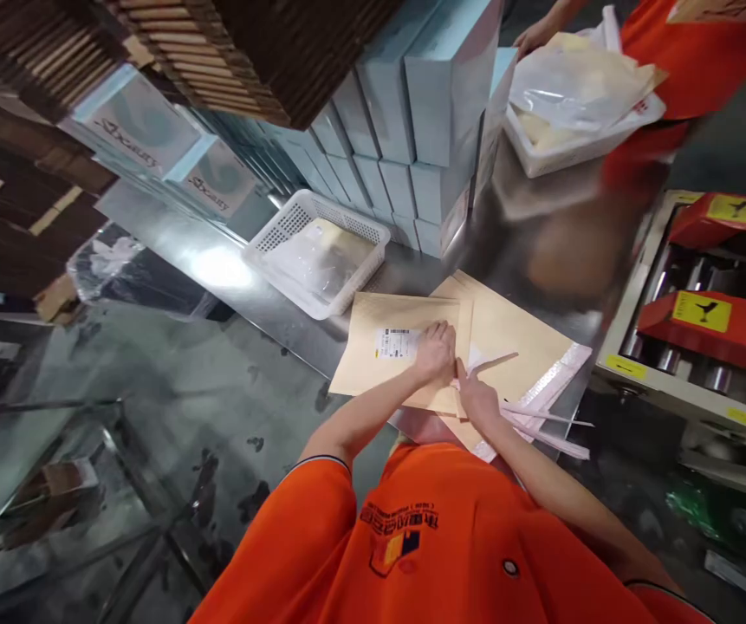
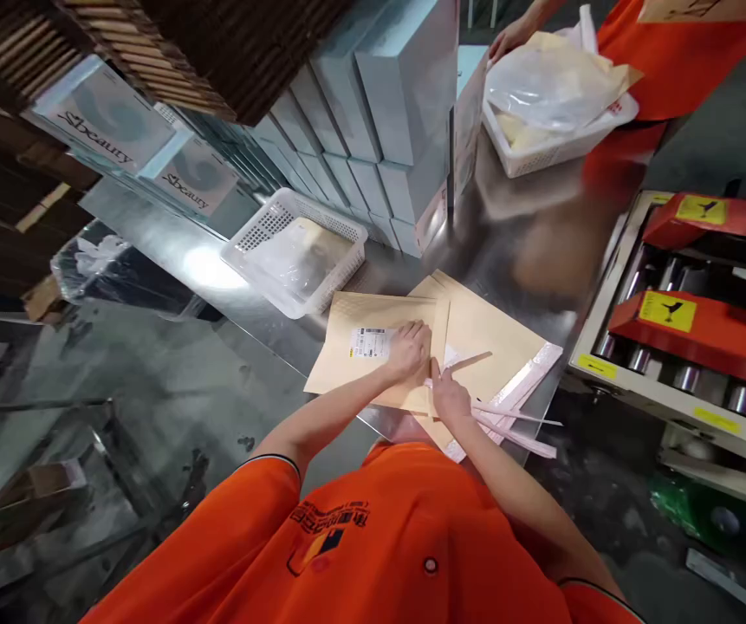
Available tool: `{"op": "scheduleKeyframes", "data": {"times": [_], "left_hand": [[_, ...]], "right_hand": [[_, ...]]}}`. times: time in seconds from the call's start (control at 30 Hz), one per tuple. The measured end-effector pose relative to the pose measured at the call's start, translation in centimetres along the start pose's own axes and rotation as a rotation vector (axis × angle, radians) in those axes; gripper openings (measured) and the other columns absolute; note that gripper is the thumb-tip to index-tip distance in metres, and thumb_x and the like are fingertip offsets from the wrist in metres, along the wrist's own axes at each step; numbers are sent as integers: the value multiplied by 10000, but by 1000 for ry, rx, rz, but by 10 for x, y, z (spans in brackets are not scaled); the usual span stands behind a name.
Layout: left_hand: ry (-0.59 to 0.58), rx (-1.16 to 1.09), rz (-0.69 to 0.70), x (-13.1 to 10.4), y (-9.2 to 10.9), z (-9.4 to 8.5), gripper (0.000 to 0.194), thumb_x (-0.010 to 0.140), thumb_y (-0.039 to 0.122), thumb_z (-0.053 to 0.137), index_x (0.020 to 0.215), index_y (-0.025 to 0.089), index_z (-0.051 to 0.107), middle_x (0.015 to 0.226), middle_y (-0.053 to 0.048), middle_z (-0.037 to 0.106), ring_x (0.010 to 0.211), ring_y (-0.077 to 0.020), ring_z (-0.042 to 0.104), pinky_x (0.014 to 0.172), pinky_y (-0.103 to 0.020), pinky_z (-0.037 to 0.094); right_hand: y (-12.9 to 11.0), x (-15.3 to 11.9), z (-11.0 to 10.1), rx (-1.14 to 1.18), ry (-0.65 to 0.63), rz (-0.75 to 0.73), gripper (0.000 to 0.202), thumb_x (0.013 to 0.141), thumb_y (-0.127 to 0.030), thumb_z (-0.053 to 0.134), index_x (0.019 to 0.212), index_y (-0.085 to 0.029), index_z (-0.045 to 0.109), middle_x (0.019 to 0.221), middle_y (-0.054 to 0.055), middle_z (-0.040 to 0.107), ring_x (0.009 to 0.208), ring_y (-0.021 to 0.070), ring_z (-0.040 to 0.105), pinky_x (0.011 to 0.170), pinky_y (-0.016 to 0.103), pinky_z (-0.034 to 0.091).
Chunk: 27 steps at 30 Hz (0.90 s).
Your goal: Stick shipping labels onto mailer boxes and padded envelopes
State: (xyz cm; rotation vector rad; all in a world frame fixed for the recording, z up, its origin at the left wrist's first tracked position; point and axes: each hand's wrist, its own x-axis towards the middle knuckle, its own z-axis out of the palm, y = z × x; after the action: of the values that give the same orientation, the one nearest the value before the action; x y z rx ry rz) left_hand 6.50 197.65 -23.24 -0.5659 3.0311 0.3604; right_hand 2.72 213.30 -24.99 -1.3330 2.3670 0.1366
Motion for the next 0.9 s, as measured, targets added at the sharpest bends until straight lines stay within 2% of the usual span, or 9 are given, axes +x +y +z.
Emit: {"op": "scheduleKeyframes", "data": {"times": [0.1,0.2,0.33,0.43,0.53,0.63,0.73,0.83,0.9], "left_hand": [[-23,10,120,26,-2,-5,532,1003,358,336,1505,188,387,1600,-121,355,1508,-322,218,1193,-645,134],[-108,6,140,40,-2,0,572,1017,430,288,1549,222,298,1629,-89,299,1526,-305,163,1179,-696,23],[-110,-35,57,51,-2,0,541,1027,393,253,1545,247,306,1637,-79,285,1514,-282,191,1187,-650,108],[-59,-75,-76,67,-4,-12,512,981,366,425,1471,216,427,1562,-137,407,1433,-316,330,1143,-582,255],[-126,-148,-145,85,-7,-31,398,866,316,618,1206,109,629,1241,-190,647,1192,-324,544,1035,-485,383],[-191,-215,-105,89,-7,-55,174,858,277,607,887,122,680,928,-105,693,886,-224,615,822,-334,455],[-10,-430,-82,82,-1,-88,199,876,304,586,749,154,620,782,-14,613,733,-148,542,673,-257,404],[200,-659,-45,72,11,-126,256,855,335,618,671,165,564,699,31,515,679,-120,480,634,-237,371],[280,-705,-14,68,26,-148,263,850,348,627,666,170,568,686,34,493,676,-118,478,645,-235,385]], "right_hand": [[-3,-4,4,-73,17,-39,558,986,-106,223,1524,-138,367,1206,222,585,894,241,668,707,320,523],[0,-17,8,-110,31,-124,585,978,-111,284,1561,-152,296,1124,196,612,931,247,641,724,314,510],[11,-46,16,-91,-55,-265,615,944,-85,361,1550,-180,329,1015,161,644,923,261,634,719,324,502],[21,-62,17,7,-113,-322,633,896,-48,415,1504,-226,418,1018,132,660,894,239,644,725,307,496],[32,-60,10,228,-162,-354,433,914,-136,467,1302,-248,622,1038,97,672,909,217,654,770,299,494],[38,-48,-4,602,-23,-94,306,960,-291,448,1135,-202,682,1056,93,690,991,217,648,863,330,499],[36,-42,-22,959,39,132,422,882,-403,571,1235,-182,634,1161,102,698,1053,232,651,903,343,510],[27,-55,-46,1140,-55,51,379,831,-390,585,1112,-164,699,1059,86,739,978,248,679,846,343,539],[23,-76,-65,1113,31,-25,348,860,-406,524,974,-151,731,949,91,748,918,254,684,826,349,544]]}}
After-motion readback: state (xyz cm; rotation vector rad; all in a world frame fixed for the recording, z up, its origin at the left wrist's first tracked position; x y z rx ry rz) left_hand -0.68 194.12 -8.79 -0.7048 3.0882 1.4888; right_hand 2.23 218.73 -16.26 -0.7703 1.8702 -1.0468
